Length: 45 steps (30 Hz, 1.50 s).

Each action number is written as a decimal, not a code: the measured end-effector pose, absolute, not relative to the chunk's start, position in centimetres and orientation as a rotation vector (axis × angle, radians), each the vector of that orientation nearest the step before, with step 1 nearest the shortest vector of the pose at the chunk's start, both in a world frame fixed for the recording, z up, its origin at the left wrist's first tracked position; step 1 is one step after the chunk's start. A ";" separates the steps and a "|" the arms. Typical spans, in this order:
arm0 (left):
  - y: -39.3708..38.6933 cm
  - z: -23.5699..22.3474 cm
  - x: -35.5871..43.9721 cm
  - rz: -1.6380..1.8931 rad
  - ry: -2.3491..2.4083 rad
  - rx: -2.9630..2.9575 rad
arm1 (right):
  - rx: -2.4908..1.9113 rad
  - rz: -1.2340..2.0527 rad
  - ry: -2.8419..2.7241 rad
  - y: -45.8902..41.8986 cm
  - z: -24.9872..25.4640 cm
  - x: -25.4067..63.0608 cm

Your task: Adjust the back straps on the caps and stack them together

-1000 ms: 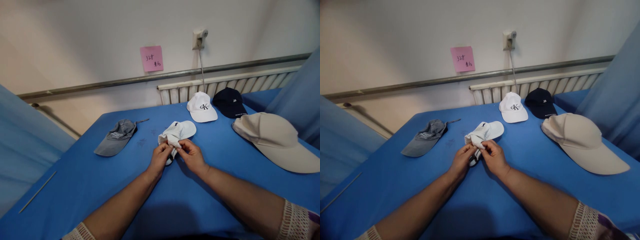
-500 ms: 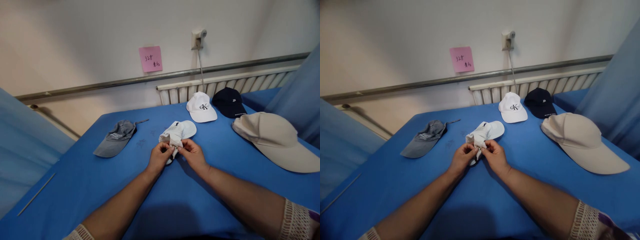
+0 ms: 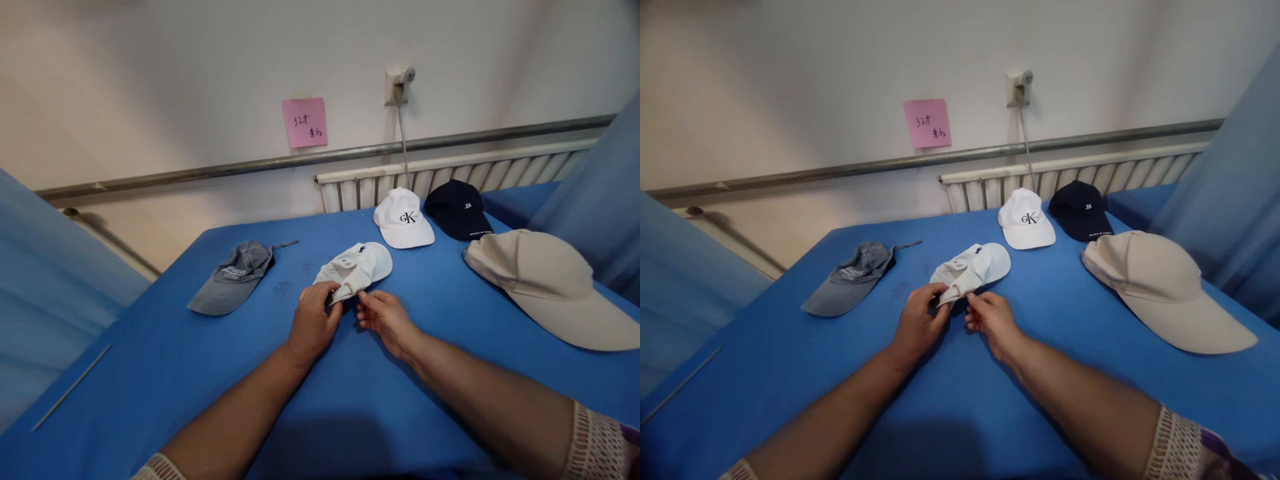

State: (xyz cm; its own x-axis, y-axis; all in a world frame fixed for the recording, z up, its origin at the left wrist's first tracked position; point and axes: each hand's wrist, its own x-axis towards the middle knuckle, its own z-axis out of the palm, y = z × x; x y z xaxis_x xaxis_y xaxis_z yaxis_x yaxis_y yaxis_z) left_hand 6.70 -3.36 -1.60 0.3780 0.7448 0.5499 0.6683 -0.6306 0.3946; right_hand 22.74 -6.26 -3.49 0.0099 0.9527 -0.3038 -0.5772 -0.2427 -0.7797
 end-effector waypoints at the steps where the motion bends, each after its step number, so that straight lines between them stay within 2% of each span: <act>1: -3.2 -1.6 6.5 1.084 1.267 2.567 | -0.954 1.632 -0.542 -6.5 -3.3 22.7; 6: -3.2 -1.4 6.4 1.069 1.161 2.786 | -0.797 1.773 -0.501 -7.0 -3.0 22.5; 11: -3.5 -1.5 7.0 0.977 1.075 2.944 | -0.765 1.704 -0.369 -5.9 -3.4 23.4; 17: -2.7 -1.2 6.4 1.083 1.116 2.862 | -0.648 1.664 -0.320 -4.7 -3.9 24.8; 23: -3.5 -0.6 6.4 0.899 0.870 2.623 | -0.624 1.709 -0.378 -4.8 -3.8 24.7; 28: -1.8 -1.6 5.7 1.160 1.229 2.242 | -0.595 1.740 -0.468 -4.4 -3.6 24.8; 32: 0.5 -2.7 5.3 1.111 1.363 2.028 | -0.637 1.741 -0.520 -4.4 -4.2 24.6; 41: 2.5 -4.0 6.3 0.918 1.281 2.235 | -0.590 1.794 -0.521 -5.0 -4.2 24.1; 45: 1.5 -2.0 6.0 1.147 1.335 2.339 | -0.619 1.812 -0.551 -5.0 -4.2 24.1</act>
